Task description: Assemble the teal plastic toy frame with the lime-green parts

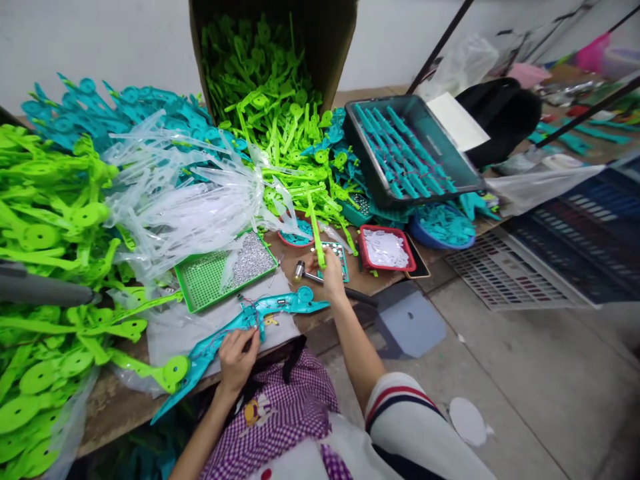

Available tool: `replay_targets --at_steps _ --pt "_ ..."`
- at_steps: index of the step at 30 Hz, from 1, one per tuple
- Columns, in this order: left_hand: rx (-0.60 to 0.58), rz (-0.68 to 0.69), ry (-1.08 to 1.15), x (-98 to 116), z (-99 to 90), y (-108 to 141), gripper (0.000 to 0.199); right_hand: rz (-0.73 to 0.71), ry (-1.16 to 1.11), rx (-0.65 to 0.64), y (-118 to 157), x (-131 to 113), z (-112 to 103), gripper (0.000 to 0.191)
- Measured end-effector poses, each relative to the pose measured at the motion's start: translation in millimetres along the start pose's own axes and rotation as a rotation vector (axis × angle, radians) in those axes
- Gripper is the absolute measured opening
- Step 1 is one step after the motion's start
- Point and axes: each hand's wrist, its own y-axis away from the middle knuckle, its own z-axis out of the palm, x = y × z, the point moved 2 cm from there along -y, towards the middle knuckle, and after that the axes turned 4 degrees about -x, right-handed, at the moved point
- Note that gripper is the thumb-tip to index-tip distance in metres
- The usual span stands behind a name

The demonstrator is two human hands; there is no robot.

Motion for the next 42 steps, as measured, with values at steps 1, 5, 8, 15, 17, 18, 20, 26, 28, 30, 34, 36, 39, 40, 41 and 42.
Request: replay_targets --at_steps 1,5,8,15,17,18,20,26,28,30,34,36,39,40,41,42 --pt "0.001 -0.004 0.0 0.3 -0.2 -0.5 0.009 0.034 0.034 0.02 10.1 9.2 -10.5 0.023" --pt "-0.006 0.003 0.01 1.6 -1.3 -3.0 0.009 0.143 0.082 0.129 42.0 45.2 -48.7 0.028" --pt "-0.016 0.031 -0.006 2.6 -2.2 -5.0 0.006 0.168 0.036 0.212 49.4 59.8 -63.0 0.025" --pt "-0.012 -0.01 -0.021 2.1 -2.1 -3.2 0.009 0.123 -0.026 0.281 29.3 62.1 -60.4 0.017" --pt "-0.001 -0.037 -0.022 0.6 -1.5 -1.6 0.01 0.115 -0.031 0.289 23.6 60.1 -58.5 0.017" --pt "0.004 -0.043 -0.022 -0.2 -1.3 -0.9 0.01 0.115 -0.025 0.285 22.5 58.7 -57.8 0.017" --pt "0.015 -0.04 -0.021 -1.8 -1.1 0.2 0.01 0.116 0.014 0.269 26.0 54.4 -57.3 0.018" --pt "0.039 -0.012 -0.044 2.5 -6.7 -0.6 0.011 0.108 0.178 0.128 83.8 35.1 -65.8 0.018" --pt "0.031 0.008 -0.058 9.2 -8.8 -6.1 0.009 0.127 0.221 0.047 104.2 30.7 -69.1 0.016" --pt "-0.031 0.043 -0.054 16.0 -7.5 -15.5 0.009 0.146 0.278 0.002 118.7 27.0 -72.9 0.016" --pt "-0.187 0.093 -0.056 16.7 6.0 -36.1 0.012 0.211 0.377 -0.048 137.3 17.7 -85.4 0.016" --pt "-0.227 0.091 -0.051 10.0 14.3 -40.8 0.013 0.235 0.439 -0.07 144.2 12.9 -93.3 0.016" --pt "-0.246 0.083 -0.046 -0.4 23.5 -39.2 0.014 0.24 0.53 -0.042 146.9 10.2 -98.1 0.018" --pt "-0.248 0.087 -0.053 -2.6 25.3 -37.4 0.014 0.231 0.545 -0.021 144.6 11.0 -96.0 0.019" --pt "-0.252 0.093 -0.063 -4.0 26.4 -35.7 0.014 0.217 0.551 0.0 140.7 12.5 -91.9 0.02" --pt "-0.259 0.1 -0.071 -4.8 27.0 -34.3 0.014 0.201 0.551 0.019 135.4 14.6 -86.3 0.021"
